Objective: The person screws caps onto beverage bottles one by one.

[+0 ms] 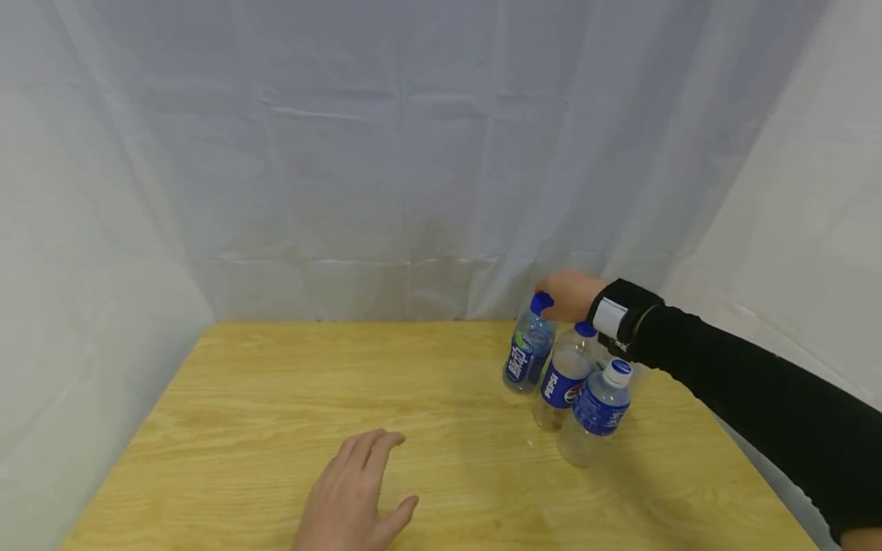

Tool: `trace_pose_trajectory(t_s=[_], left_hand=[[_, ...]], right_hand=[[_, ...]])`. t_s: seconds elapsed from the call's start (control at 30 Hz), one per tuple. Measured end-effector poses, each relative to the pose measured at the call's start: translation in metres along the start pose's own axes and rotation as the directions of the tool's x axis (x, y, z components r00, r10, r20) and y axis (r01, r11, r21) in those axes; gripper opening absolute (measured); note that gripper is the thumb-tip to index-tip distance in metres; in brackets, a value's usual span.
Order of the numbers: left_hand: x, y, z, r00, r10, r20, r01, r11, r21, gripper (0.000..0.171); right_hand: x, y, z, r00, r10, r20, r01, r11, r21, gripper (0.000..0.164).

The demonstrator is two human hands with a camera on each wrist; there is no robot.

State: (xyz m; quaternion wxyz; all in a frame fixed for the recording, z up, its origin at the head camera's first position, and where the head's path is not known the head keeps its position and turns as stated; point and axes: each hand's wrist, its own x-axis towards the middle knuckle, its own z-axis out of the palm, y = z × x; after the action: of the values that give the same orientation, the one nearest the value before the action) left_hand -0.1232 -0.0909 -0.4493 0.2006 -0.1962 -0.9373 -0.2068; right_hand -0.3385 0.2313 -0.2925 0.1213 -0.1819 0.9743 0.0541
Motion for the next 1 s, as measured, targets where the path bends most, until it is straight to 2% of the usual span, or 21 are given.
trace_pose_trajectory(t_s=[0.1, 0.33, 0.53, 0.73, 0.83, 1.0], left_hand=[[-0.002, 0.0, 0.001, 1.0, -0.005, -0.006, 0.005, 1.0, 0.01, 0.071], [-0.003, -0.002, 0.002, 1.0, -0.007, -0.01, 0.008, 1.0, 0.017, 0.071], [-0.004, -0.002, 0.001, 1.0, -0.019, -0.001, 0.019, 1.0, 0.025, 0.072], [-0.004, -0.004, 0.002, 1.0, -0.011, -0.007, 0.011, 0.999, 0.035, 0.072], [-0.001, -0.007, 0.001, 1.0, -0.015, -0.008, 0.015, 0.998, 0.053, 0.072], [0.006, -0.015, -0.002, 0.999, -0.037, 0.001, 0.036, 0.997, 0.074, 0.069]], right_hand=[[0.002, -0.003, -0.001, 1.0, -0.008, 0.01, 0.008, 1.0, -0.013, 0.044], [0.003, -0.002, -0.002, 0.999, 0.029, 0.044, -0.029, 1.0, 0.002, 0.033], [0.005, -0.001, -0.001, 0.997, 0.053, 0.055, -0.053, 0.999, 0.008, 0.031], [0.005, -0.002, 0.0, 0.991, 0.115, 0.069, -0.117, 0.993, 0.021, 0.041], [0.003, -0.004, -0.002, 0.991, 0.121, 0.061, -0.122, 0.992, 0.018, 0.05], [-0.003, -0.01, -0.004, 0.996, 0.088, -0.019, -0.088, 0.996, -0.002, 0.06]])
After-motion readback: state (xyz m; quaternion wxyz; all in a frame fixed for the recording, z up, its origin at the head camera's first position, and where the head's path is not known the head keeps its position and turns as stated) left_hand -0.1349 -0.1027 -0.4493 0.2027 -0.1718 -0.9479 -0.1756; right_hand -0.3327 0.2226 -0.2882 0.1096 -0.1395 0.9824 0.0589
